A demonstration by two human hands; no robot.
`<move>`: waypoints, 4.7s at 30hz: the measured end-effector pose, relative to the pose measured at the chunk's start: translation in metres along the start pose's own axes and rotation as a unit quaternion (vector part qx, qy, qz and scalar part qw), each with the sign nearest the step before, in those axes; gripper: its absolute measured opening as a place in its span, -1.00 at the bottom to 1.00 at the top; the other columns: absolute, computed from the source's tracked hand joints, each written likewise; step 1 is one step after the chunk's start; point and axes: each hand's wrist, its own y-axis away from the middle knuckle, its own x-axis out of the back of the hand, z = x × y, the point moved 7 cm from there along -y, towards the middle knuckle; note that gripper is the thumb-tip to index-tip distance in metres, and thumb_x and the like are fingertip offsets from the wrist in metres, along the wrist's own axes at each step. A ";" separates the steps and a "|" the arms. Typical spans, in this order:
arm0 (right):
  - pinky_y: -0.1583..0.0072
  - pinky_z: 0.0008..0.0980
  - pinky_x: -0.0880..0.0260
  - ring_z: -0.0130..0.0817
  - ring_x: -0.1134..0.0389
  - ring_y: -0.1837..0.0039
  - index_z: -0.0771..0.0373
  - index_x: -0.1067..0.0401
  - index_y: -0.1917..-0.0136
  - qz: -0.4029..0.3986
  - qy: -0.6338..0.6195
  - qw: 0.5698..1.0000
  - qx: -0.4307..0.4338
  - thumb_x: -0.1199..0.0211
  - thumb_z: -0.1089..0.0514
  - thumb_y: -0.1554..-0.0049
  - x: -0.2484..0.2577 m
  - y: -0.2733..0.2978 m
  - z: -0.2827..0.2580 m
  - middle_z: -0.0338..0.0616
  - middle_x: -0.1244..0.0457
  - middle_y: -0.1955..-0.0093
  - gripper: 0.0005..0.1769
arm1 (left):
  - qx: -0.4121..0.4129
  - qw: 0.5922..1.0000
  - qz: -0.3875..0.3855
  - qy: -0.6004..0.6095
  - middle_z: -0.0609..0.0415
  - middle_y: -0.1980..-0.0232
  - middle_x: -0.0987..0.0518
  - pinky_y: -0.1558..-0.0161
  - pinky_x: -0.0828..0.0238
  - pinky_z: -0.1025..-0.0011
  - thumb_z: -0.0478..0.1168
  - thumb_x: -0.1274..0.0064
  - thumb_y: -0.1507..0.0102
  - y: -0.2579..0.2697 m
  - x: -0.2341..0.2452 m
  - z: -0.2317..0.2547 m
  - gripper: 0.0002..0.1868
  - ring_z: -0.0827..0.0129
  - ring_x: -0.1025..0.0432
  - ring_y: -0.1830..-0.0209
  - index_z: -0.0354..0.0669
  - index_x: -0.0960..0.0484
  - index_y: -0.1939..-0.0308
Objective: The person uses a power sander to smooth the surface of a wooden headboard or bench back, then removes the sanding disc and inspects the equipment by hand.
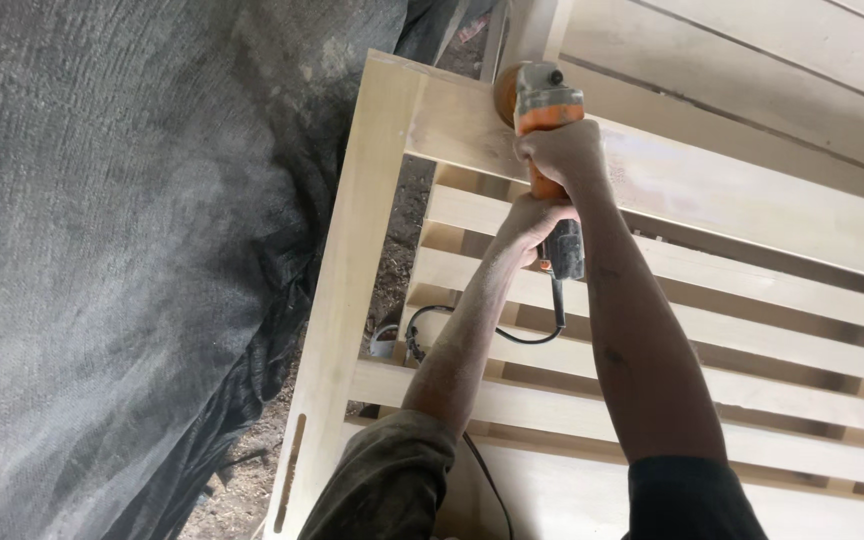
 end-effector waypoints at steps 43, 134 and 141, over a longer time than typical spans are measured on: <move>-0.04 -0.31 -0.54 -0.28 -0.43 -0.01 0.33 -0.48 -0.10 0.062 -0.068 0.989 -0.118 -0.47 0.15 0.09 0.126 0.010 0.176 -0.06 -0.36 -0.02 -0.51 | 0.045 0.986 -0.105 -0.125 -0.08 0.32 -0.69 0.24 -0.56 0.30 -0.24 -0.29 0.05 -0.024 -0.159 -0.102 -0.61 0.28 -0.59 0.35 -0.37 -0.66 0.19; 0.00 -0.32 -0.56 -0.34 -0.49 0.06 0.33 -0.52 -0.04 0.000 -0.029 0.999 -0.043 -0.53 0.13 0.12 0.041 0.024 0.064 -0.07 -0.43 0.07 -0.53 | 0.000 0.997 -0.002 -0.072 0.06 0.34 -0.63 0.33 -0.51 0.37 -0.13 -0.30 -0.01 -0.001 -0.053 -0.056 -0.53 0.40 -0.53 0.40 -0.36 -0.60 0.11; 0.02 -0.31 -0.53 -0.29 -0.50 0.09 0.36 -0.54 -0.02 -0.032 -0.002 0.999 -0.014 -0.54 0.07 0.15 0.005 0.044 0.017 -0.05 -0.44 0.10 -0.50 | -0.036 0.998 0.049 0.006 0.07 0.38 -0.59 0.50 -0.44 0.40 -0.11 -0.33 -0.03 0.007 -0.005 -0.053 -0.48 0.42 -0.49 0.50 -0.41 -0.53 0.09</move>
